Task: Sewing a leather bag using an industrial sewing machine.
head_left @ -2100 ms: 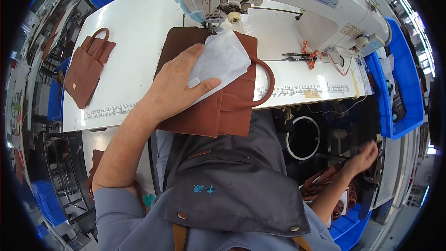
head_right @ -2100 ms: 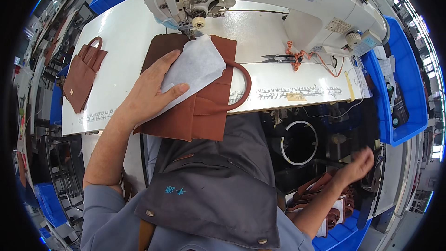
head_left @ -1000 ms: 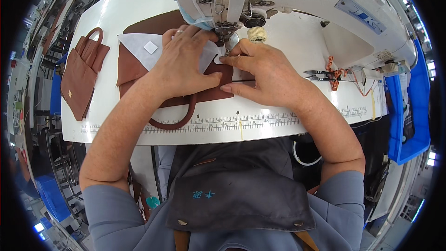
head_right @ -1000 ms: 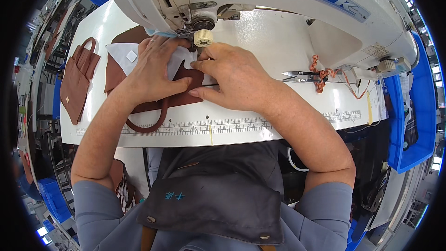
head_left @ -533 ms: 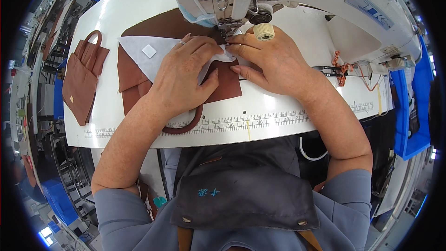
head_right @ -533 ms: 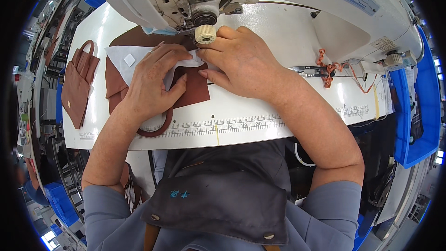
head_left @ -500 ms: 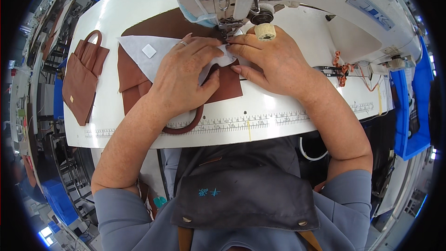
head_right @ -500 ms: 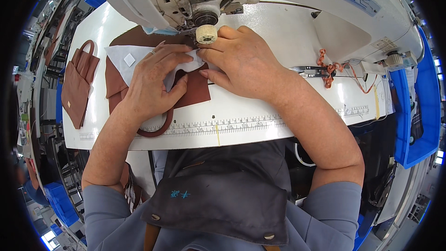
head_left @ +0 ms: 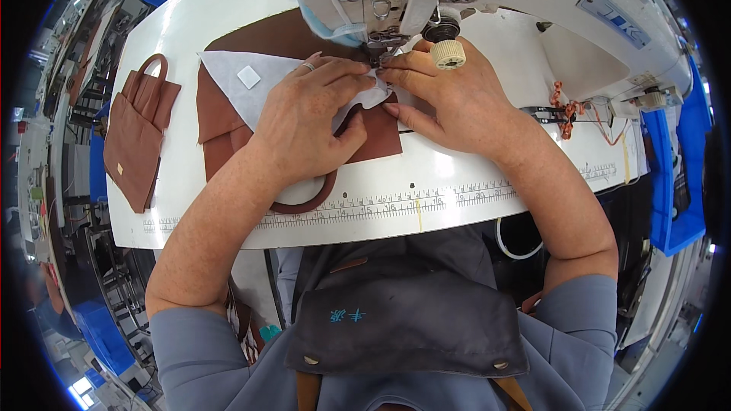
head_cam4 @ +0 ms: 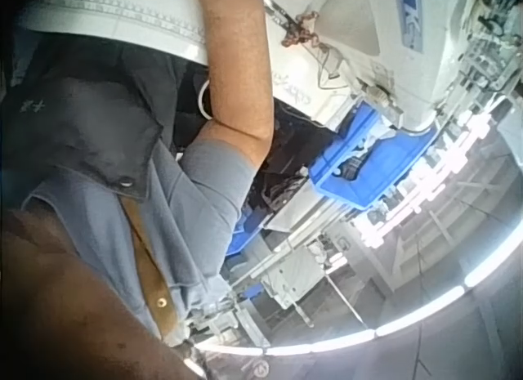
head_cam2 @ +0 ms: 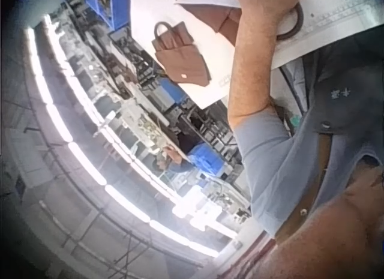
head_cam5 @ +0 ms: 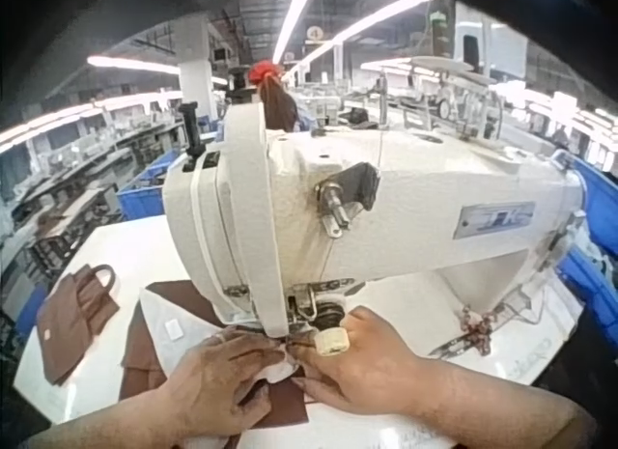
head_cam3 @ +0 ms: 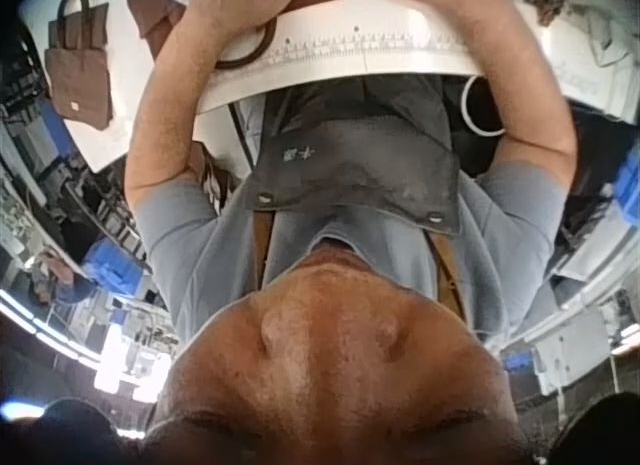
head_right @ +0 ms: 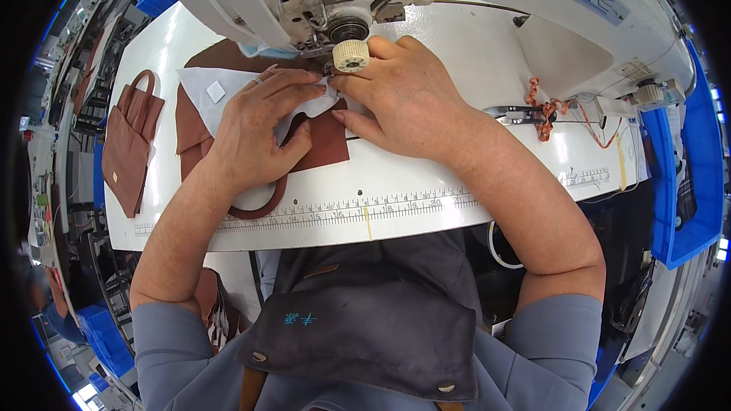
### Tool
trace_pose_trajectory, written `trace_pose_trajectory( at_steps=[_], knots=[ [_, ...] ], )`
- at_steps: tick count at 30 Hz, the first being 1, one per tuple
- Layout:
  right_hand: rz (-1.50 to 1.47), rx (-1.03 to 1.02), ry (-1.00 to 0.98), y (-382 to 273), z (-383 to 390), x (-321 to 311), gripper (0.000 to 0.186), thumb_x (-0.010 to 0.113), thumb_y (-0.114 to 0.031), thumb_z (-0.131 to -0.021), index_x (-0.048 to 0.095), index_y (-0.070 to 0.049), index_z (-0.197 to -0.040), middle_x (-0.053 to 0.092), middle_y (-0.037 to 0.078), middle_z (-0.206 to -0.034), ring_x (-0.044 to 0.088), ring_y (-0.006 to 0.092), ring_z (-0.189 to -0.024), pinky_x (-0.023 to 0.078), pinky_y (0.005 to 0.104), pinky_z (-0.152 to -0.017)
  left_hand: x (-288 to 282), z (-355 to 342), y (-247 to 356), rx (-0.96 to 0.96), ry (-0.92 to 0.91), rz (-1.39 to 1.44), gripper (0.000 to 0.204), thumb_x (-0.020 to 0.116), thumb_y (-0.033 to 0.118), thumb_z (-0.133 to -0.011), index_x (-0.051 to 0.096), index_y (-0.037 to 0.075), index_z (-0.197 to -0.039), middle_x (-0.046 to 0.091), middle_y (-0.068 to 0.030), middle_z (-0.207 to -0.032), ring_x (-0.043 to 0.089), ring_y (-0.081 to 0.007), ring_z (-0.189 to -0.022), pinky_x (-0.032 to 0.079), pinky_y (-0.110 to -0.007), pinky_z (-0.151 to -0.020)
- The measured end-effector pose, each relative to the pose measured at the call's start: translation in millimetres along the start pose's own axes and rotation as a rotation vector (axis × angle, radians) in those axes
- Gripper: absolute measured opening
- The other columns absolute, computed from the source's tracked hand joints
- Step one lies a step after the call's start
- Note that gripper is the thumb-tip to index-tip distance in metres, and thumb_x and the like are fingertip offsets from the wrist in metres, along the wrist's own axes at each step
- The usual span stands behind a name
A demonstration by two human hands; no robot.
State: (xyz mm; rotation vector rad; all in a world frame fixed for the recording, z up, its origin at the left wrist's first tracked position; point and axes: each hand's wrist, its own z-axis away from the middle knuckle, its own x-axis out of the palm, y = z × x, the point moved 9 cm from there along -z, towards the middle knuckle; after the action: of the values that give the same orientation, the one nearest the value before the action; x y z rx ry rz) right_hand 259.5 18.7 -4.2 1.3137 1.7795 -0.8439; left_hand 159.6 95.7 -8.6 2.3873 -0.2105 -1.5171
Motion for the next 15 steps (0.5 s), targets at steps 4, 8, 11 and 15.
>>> trace_pose_trajectory(
  at_steps=[4,8,11,15],
  knots=[
    [0.024,0.014,0.007,3.8,-0.9,4.7,0.035,0.076,-0.036,-0.082,0.078,-0.008,-0.103,0.07,0.005,-0.09,0.06,0.0233,-0.09,0.048,0.0386,-0.077,1.9,-5.0,-11.9,0.031,-0.012,-0.009,0.042,0.066,0.006,-0.072,0.072,0.003,-0.114,0.07,-0.0144,-0.122,0.065,-0.0327,-0.117,0.051,-0.044,-0.104],
    [0.008,0.035,0.012,8.6,0.4,7.6,0.034,0.075,-0.036,-0.084,0.077,-0.009,-0.104,0.068,0.006,-0.088,0.059,0.0244,-0.09,0.049,0.0389,-0.077,-1.1,-9.2,-5.5,0.069,-0.039,-0.136,0.038,0.067,0.003,-0.075,0.073,0.005,-0.112,0.071,-0.0101,-0.121,0.067,-0.0276,-0.113,0.045,-0.045,-0.105],
    [-0.06,0.032,0.034,11.4,-0.5,9.1,0.03,0.077,-0.032,-0.083,0.076,-0.009,-0.101,0.066,0.006,-0.089,0.06,0.0261,-0.09,0.049,0.04,-0.078,-0.9,-12.0,3.7,0.03,-0.024,-0.209,0.026,0.069,0.005,-0.082,0.074,0.004,-0.107,0.073,-0.0081,-0.114,0.067,-0.0261,-0.107,0.042,-0.045,-0.105],
    [-0.279,0.132,0.024,21.6,0.6,17.8,0.022,0.079,-0.024,-0.081,0.074,-0.01,-0.098,0.063,0.008,-0.092,0.061,0.03,-0.09,0.05,0.0429,-0.079,5.9,-17.2,-11.3,-0.058,0.064,-0.066,0.017,0.072,0.009,-0.086,0.074,0.004,-0.102,0.074,-0.0084,-0.104,0.067,-0.0278,-0.105,0.043,-0.044,-0.103]
  ],
)
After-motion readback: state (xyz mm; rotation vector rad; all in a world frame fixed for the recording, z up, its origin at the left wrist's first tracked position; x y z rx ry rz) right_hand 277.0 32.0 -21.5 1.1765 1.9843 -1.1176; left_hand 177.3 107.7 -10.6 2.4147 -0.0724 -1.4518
